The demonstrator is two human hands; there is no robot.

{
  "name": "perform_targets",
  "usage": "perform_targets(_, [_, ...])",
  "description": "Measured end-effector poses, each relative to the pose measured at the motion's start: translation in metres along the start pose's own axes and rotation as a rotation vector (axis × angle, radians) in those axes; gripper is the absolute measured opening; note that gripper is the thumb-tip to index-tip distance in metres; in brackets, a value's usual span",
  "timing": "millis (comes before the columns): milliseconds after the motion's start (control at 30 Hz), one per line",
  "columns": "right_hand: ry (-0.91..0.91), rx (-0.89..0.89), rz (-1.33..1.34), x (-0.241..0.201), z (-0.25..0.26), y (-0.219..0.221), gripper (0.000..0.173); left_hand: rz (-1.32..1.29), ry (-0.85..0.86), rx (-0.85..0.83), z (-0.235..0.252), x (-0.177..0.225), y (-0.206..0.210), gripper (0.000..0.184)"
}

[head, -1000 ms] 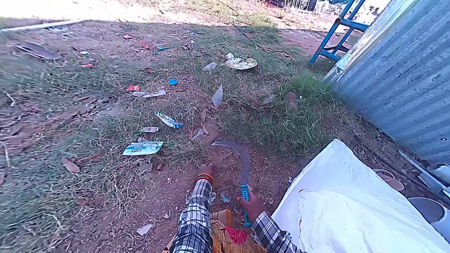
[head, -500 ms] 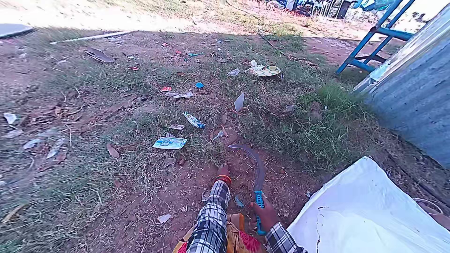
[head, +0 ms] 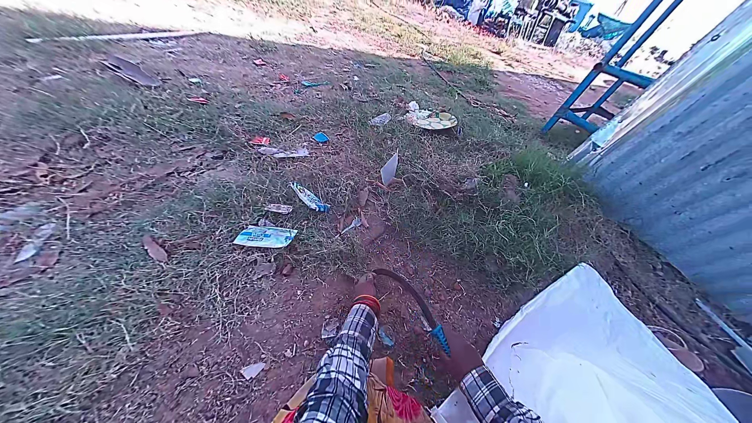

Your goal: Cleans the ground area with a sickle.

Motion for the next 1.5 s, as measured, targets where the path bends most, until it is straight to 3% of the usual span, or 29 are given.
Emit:
perform_targets(200, [0.036, 0.088, 0.136, -0.001, -0.014, -0.006, 0.057, -0.095, 0.001, -0.027, -0.012, 0.001, 0.008, 0.039])
perform_targets(333, [-0.009, 0.177, 0.312, -0.027, -0.010, -0.030, 0.061, -0.131, 0.060, 0.081, -0.011, 0.013, -0.014, 0.037])
perform_targets(533, [-0.084, 0.141, 0.373, -0.042, -0.008, -0.019, 0.060, 0.380, 0.360, 0.449, -0.010, 0.037, -0.058, 0.054])
perform_targets(600, [-0.081, 0.100, 0.364, -0.042, -0.011, -0.008, 0.060, 0.541, 0.420, 0.471, 0.002, 0.031, -0.061, 0.065])
perform_targets(733, [-0.066, 0.024, 0.345, -0.036, -0.014, 0.009, 0.064, 0.821, 0.356, 0.428, 0.018, 0.009, -0.049, 0.088])
perform_targets(933, [-0.059, 0.002, 0.383, -0.036, -0.009, 0.005, 0.063, 0.885, 0.382, 0.469, 0.023, 0.011, -0.059, 0.062])
perform_targets(1267, [-0.081, 0.029, 0.523, -0.038, -0.004, -0.010, 0.059, 0.796, 0.400, 0.342, 0.033, 0.032, -0.069, 0.038])
perform_targets(1500, [-0.152, 0.232, 0.638, -0.056, -0.002, -0.036, 0.058, 0.756, 0.298, 0.241, 0.032, 0.045, -0.083, 0.030])
Point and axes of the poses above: each hand's wrist, its own z-axis towards the middle knuckle, its own y-axis out of the palm, x = y × z, the point moved 5 cm from there along z, towards the middle knuckle, and after that the axes turned 12 degrees about -z, right-handed, at the moved point
